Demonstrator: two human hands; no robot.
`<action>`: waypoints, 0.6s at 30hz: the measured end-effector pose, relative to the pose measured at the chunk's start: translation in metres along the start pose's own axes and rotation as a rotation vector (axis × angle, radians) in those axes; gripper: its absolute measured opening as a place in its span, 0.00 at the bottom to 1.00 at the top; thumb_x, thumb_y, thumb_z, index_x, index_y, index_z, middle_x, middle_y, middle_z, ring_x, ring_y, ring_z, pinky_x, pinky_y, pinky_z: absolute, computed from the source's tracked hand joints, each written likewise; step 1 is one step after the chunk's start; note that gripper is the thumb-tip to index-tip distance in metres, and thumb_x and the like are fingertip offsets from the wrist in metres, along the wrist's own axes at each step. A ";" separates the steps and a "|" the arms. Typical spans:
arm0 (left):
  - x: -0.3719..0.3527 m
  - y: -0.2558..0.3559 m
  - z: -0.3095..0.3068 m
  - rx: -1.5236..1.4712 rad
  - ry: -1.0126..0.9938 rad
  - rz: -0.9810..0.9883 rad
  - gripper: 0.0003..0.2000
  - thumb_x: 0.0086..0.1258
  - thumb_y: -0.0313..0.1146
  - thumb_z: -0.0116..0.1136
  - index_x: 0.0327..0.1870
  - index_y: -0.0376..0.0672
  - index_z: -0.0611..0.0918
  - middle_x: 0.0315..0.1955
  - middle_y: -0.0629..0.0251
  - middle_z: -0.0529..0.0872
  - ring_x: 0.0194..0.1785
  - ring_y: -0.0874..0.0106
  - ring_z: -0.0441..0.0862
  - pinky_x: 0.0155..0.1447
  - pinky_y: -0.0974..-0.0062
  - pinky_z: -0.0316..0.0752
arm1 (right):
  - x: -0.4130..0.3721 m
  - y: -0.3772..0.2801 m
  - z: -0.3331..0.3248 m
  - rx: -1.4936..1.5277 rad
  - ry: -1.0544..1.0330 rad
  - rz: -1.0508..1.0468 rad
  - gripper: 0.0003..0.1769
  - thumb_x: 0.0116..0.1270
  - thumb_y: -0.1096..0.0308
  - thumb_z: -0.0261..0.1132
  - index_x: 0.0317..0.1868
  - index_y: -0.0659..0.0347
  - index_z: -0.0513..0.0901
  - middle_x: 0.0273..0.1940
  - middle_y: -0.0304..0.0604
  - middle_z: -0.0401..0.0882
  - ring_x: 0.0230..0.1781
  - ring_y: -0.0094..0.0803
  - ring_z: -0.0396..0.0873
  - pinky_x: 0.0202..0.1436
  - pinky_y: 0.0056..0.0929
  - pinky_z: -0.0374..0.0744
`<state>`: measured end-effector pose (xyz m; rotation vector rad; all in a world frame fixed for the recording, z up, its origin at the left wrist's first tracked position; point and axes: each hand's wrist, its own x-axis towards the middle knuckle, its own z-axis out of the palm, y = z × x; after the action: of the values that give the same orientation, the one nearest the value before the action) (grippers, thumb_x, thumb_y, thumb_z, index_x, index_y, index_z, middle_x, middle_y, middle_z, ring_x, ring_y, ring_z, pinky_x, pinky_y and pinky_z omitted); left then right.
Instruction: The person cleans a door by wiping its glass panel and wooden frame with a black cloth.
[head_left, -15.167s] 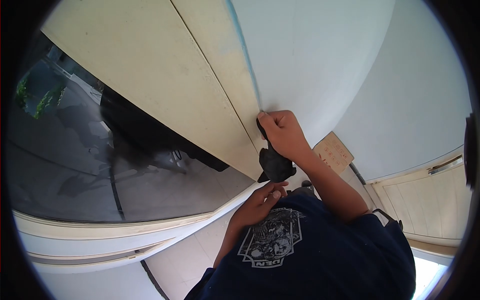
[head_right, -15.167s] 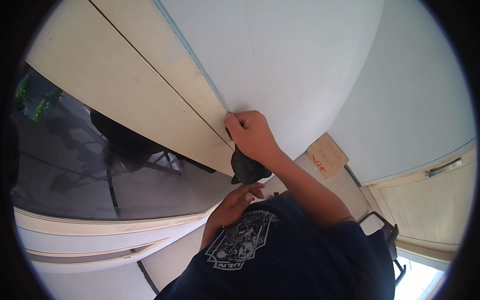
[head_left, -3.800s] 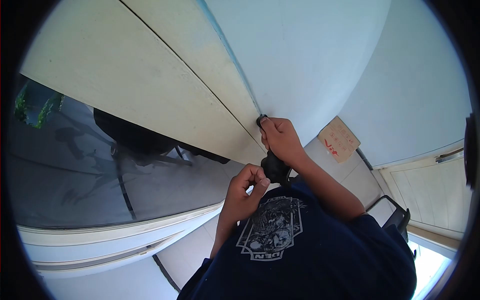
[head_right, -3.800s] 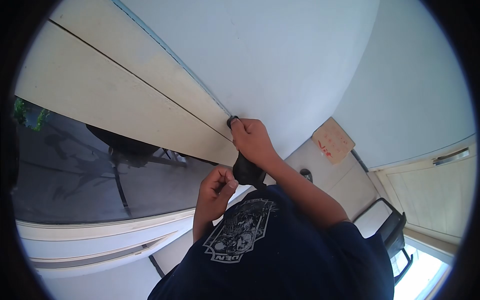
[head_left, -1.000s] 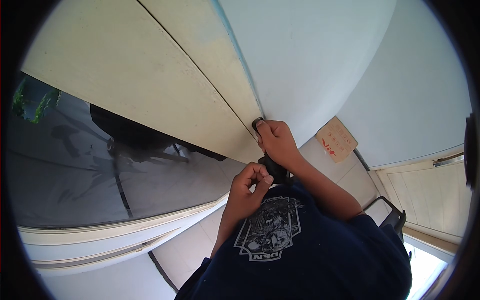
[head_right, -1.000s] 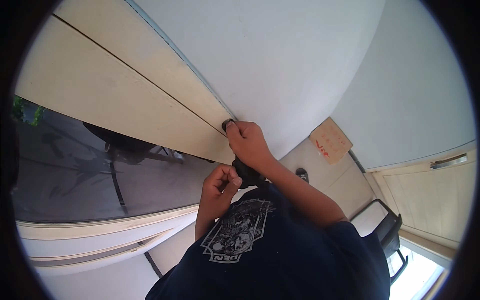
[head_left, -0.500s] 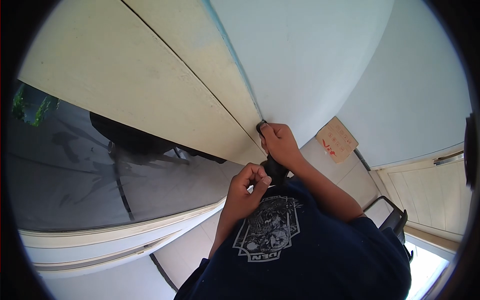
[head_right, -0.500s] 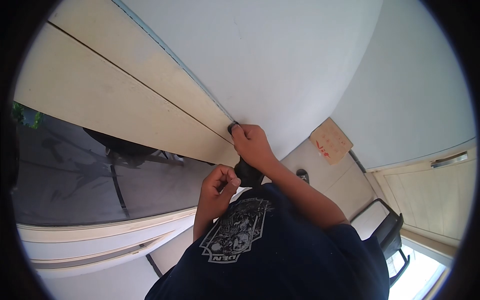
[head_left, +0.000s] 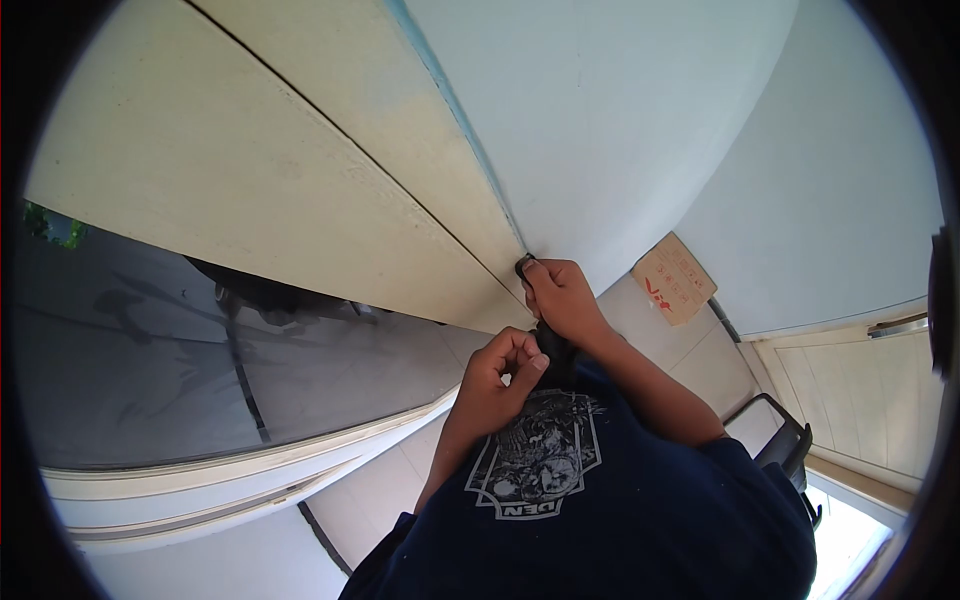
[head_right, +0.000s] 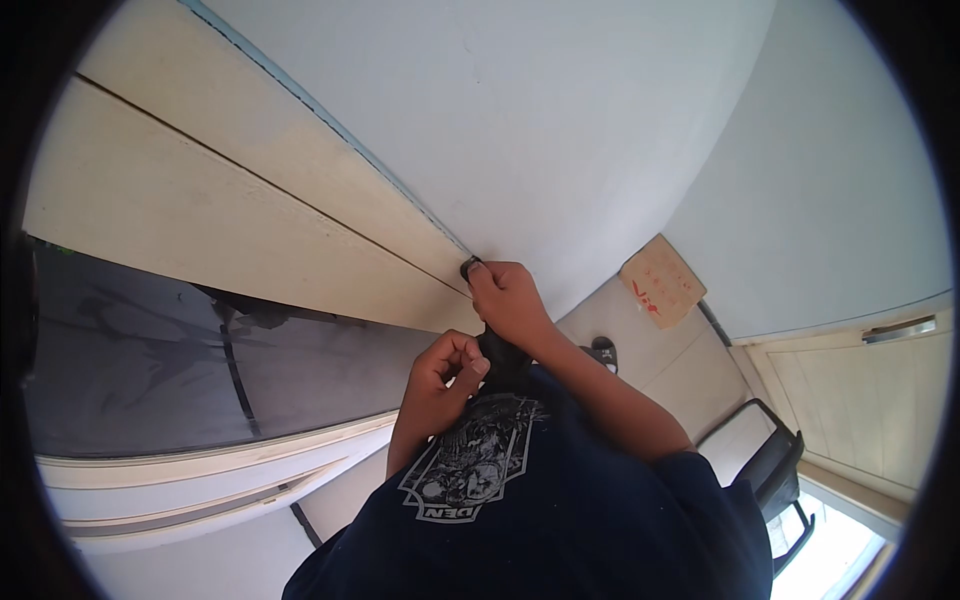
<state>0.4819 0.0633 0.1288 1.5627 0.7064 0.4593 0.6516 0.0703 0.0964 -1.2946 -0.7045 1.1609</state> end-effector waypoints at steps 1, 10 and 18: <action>0.001 -0.001 0.002 -0.003 -0.009 0.009 0.06 0.76 0.30 0.59 0.40 0.42 0.74 0.26 0.75 0.77 0.28 0.85 0.73 0.36 0.84 0.68 | -0.002 -0.003 0.000 -0.023 0.008 -0.004 0.25 0.79 0.59 0.53 0.22 0.61 0.73 0.16 0.34 0.70 0.16 0.20 0.68 0.22 0.25 0.67; 0.002 0.014 -0.003 -0.025 -0.016 -0.065 0.05 0.75 0.27 0.58 0.41 0.39 0.74 0.24 0.76 0.77 0.28 0.89 0.70 0.35 0.86 0.65 | -0.001 0.004 0.004 -0.073 0.009 -0.065 0.25 0.79 0.58 0.53 0.21 0.61 0.73 0.16 0.34 0.70 0.15 0.20 0.67 0.22 0.25 0.67; -0.002 0.025 -0.004 -0.010 -0.007 0.006 0.05 0.74 0.27 0.59 0.41 0.40 0.74 0.23 0.75 0.77 0.26 0.88 0.70 0.32 0.86 0.64 | -0.007 -0.021 0.007 -0.096 0.022 -0.137 0.25 0.75 0.59 0.54 0.20 0.65 0.74 0.14 0.36 0.69 0.16 0.22 0.68 0.22 0.30 0.69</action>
<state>0.4824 0.0643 0.1542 1.5568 0.6931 0.4613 0.6484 0.0689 0.1194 -1.3157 -0.8277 1.0109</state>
